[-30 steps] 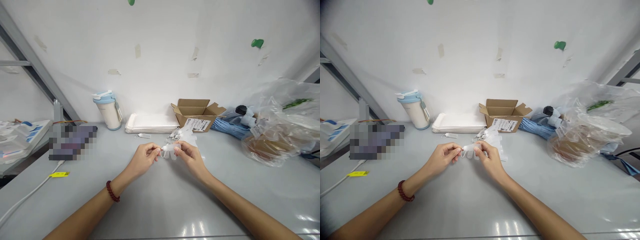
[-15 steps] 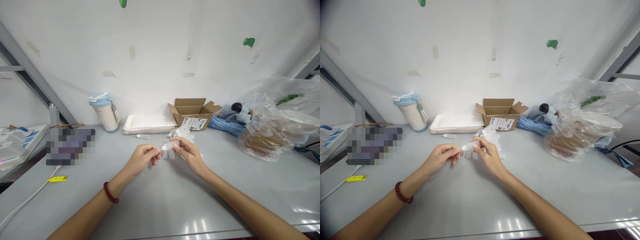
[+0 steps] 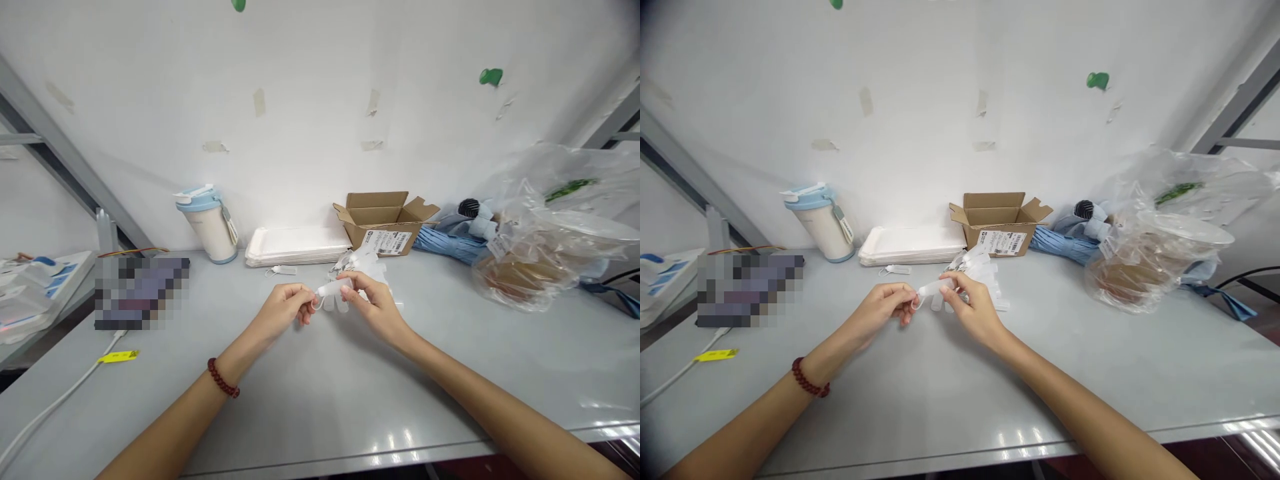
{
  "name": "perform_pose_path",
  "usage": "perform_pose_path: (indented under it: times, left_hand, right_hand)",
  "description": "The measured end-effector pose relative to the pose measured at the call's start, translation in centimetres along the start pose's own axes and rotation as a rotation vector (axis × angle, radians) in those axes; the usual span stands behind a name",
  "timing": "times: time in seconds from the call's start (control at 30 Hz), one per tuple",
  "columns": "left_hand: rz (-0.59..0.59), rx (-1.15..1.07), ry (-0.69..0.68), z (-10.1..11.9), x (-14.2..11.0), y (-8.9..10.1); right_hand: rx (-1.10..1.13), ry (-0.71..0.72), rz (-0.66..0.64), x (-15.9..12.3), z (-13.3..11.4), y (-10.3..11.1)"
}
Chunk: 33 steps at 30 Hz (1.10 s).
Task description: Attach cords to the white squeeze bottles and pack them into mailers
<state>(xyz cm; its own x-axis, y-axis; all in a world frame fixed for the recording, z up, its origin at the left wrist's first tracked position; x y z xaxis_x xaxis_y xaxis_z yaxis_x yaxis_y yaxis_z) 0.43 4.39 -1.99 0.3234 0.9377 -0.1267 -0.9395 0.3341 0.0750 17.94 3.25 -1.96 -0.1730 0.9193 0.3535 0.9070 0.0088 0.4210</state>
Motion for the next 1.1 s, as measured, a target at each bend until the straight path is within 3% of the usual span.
perform_pose_path:
  times: [0.1,0.23,0.33,0.43,0.63,0.87,1.1]
  left_hand:
    - [0.048,0.018,0.02,0.1,0.5,1.4]
    - [0.183,0.066,0.049,0.0,1.4,4.6]
    - [0.206,0.138,0.09,-0.5,1.9,6.6]
    - [0.215,0.136,0.143,-1.5,2.4,7.5]
    - [0.376,0.171,0.211,-2.6,2.8,7.6]
    - [0.53,0.325,0.09,-2.3,3.0,7.4]
    - [0.452,0.566,-0.088,-1.6,2.4,5.9]
  right_hand:
    - [-0.136,0.037,-0.043,-0.1,0.1,-0.5]
    - [-0.504,0.262,-0.154,-0.5,0.2,-1.4]
    - [-0.789,0.362,-0.211,-0.8,0.2,-2.0]
    - [-0.923,0.398,-0.223,-1.0,0.2,-2.2]
    - [-1.008,0.439,-0.213,-1.2,0.6,-2.8]
    - [-1.084,0.409,-0.231,-1.5,0.3,-3.4]
    - [-1.134,0.435,-0.22,-1.4,0.7,-3.5]
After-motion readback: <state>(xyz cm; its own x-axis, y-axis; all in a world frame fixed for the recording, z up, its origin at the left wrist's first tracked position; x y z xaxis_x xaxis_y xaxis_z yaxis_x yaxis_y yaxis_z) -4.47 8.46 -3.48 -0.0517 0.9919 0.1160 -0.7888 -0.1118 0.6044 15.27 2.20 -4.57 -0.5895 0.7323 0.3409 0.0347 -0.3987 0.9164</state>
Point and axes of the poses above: each hand's wrist, its own x-axis towards the middle knuckle, its own y-axis out of the back of the hand, z = x × y, the point moved 3 cm from there along x, towards the middle knuckle, and after that the axes turned 1 degree about -x, right-handed, at the moved point
